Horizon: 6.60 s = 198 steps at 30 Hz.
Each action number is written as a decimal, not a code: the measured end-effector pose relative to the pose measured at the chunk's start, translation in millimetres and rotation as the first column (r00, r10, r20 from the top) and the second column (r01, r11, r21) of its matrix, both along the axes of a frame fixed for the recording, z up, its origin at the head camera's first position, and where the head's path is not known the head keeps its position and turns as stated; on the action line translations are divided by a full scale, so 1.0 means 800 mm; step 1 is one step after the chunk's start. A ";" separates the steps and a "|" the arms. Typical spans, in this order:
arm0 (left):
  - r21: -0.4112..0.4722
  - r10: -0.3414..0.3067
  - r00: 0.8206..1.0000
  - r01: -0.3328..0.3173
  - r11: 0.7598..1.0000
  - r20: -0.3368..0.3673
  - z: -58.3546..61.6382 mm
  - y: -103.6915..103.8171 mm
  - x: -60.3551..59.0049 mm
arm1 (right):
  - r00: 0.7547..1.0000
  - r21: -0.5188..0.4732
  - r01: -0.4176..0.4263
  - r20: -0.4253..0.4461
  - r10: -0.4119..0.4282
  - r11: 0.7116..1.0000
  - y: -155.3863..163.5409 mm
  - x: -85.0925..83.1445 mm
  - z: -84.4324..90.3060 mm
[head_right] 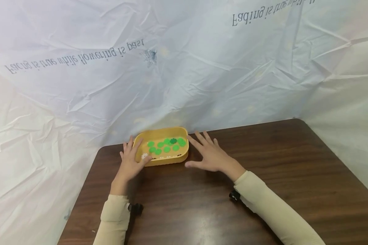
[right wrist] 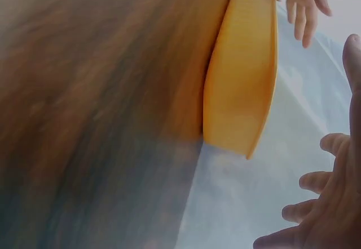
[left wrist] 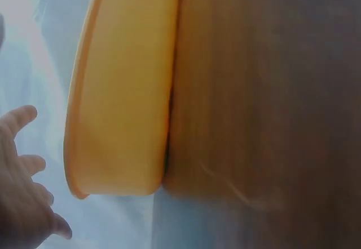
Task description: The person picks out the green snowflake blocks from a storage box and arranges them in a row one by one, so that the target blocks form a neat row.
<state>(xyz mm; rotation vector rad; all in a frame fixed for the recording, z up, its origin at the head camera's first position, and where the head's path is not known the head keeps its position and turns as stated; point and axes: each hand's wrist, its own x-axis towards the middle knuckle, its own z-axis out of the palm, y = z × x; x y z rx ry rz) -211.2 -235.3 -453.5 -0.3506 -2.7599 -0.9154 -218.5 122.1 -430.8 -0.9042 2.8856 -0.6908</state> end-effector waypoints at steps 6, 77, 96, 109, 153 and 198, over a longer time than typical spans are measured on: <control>0.169 -0.032 0.999 0.030 0.985 0.006 -0.003 -0.016 -0.026 | 1.000 -0.020 -0.031 0.001 0.031 0.999 -0.019 -0.025 0.007; 0.786 -0.027 0.945 -0.256 0.563 0.327 -0.062 -0.035 -0.056 | 0.995 0.117 -0.034 0.100 0.022 0.993 -0.171 -0.099 -0.037; 0.780 -0.024 0.948 -0.247 0.575 0.318 -0.068 -0.040 -0.056 | 0.993 0.164 -0.053 0.117 0.034 0.985 -0.175 -0.097 -0.039; 0.785 -0.069 0.944 -0.227 0.576 0.324 -0.036 -0.032 -0.051 | 0.991 0.107 -0.064 0.120 0.051 0.992 -0.171 -0.102 -0.035; 0.795 -0.040 0.929 -0.293 0.531 0.369 -0.024 -0.015 -0.012 | 0.987 -0.066 -0.097 0.124 0.105 0.993 -0.155 -0.082 -0.035; 0.777 0.005 0.923 -0.326 0.538 0.384 -0.015 -0.022 0.013 | 0.912 -0.421 0.037 0.385 0.142 0.906 -0.045 -0.097 0.011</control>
